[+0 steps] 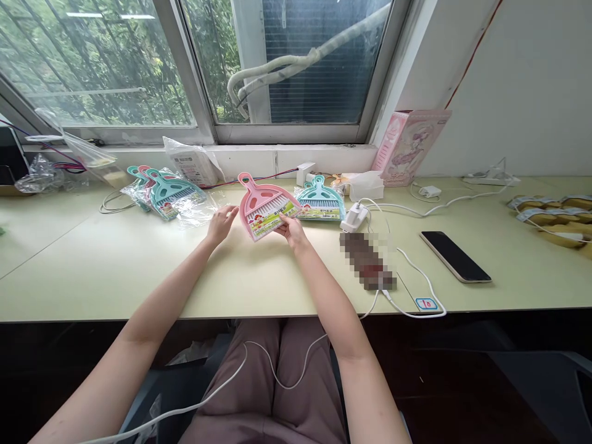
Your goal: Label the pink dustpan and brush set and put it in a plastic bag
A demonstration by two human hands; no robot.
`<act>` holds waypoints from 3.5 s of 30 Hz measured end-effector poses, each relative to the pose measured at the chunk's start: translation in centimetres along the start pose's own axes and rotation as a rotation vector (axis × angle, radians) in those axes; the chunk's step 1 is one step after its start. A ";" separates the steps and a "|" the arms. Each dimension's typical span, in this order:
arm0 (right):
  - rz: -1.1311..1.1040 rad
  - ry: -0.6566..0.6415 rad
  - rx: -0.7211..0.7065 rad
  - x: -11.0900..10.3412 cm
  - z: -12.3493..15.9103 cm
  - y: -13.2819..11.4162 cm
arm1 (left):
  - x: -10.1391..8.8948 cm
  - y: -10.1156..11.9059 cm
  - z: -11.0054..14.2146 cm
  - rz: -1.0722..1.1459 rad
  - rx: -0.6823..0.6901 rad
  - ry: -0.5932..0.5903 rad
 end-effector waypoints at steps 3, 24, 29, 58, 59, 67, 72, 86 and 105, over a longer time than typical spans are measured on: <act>-0.021 0.014 -0.016 -0.4 -0.1 -0.3 | -2.8 -1.5 0.3 -0.573 -0.033 0.223; 0.000 0.192 0.001 -2.5 -0.5 -0.4 | -3.0 -1.9 0.5 -0.989 -0.324 -0.002; 0.116 0.158 0.112 -2.3 -0.5 0.3 | -3.0 -2.3 0.5 -1.025 -0.351 -0.039; 0.169 0.029 0.203 0.0 0.2 1.9 | -3.4 3.5 2.3 -0.826 0.163 0.344; 0.190 -0.006 0.212 0.3 0.3 2.0 | -3.3 3.8 2.4 -0.778 0.179 0.343; 0.245 -0.092 0.158 1.0 0.5 1.8 | -0.9 5.8 2.8 -0.622 0.358 0.226; 0.103 -0.030 0.069 1.5 0.2 1.5 | -0.3 6.6 3.6 -0.564 0.307 0.403; 0.054 -0.024 0.002 1.5 0.3 1.2 | 1.3 1.5 0.0 0.621 0.065 0.065; -0.190 0.088 -0.187 -0.3 0.1 -0.5 | 4.3 2.0 0.7 0.171 0.133 -0.274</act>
Point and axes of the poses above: each hand's wrist, its own z-axis away from the middle knuckle, its own x-axis out of the palm, y = z × x, the point moved 6 cm from there along -z, towards the middle knuckle, and after that the axes turned 8 degrees about -y, right-handed, at the moved point
